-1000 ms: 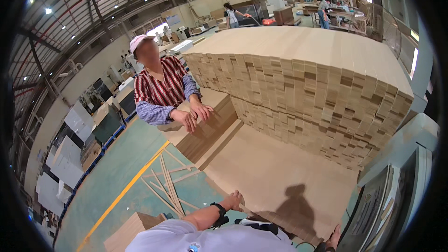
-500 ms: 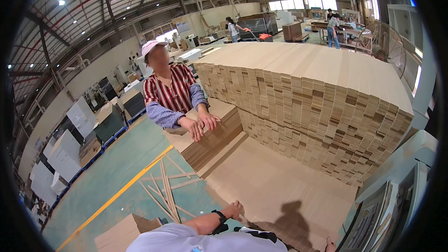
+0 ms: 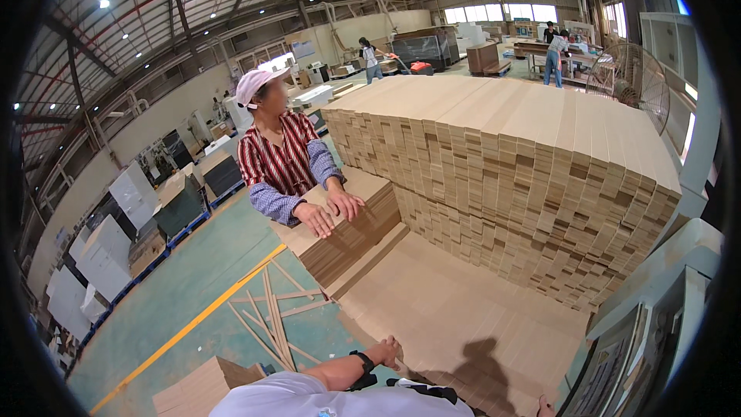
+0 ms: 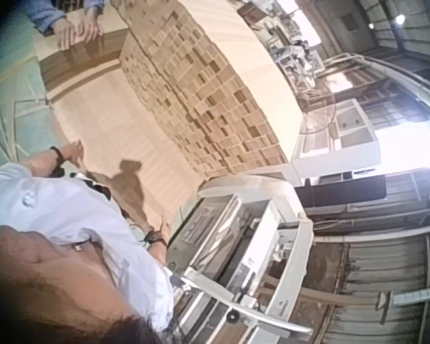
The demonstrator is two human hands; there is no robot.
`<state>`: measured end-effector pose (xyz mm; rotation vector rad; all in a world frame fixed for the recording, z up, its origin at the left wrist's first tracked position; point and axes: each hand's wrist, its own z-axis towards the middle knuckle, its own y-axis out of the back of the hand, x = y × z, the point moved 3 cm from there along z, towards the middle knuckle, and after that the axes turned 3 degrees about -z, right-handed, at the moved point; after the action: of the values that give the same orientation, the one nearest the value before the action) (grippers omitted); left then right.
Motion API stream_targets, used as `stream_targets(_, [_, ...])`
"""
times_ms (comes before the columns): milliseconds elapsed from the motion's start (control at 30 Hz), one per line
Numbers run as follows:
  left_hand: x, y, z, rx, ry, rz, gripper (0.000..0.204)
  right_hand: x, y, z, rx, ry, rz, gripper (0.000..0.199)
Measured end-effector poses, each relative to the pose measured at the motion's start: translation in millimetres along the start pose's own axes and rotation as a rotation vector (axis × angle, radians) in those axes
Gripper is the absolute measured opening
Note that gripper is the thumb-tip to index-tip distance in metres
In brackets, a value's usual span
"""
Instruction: Operating a press or laminating machine in a woodworking factory to process wooden blocks.
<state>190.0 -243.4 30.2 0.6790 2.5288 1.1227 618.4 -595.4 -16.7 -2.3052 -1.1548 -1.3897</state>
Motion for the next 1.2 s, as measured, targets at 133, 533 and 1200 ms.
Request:
stream_targets(133, [-3, 7, -5, 0.018, 0.010, -0.005, 0.091, 1, -6, 18, 0.043, 0.027, 0.006, 0.065])
stream_targets(533, [-4, 2, -10, 0.028, -0.115, 0.133, 0.095, -90, 11, -15, 0.031, -0.061, 0.072, 0.061])
stream_targets(1200, [20, -8, 5, -0.142, -0.107, -0.022, 0.099, -80, 22, -83, -0.282, -0.196, 0.768, 0.056])
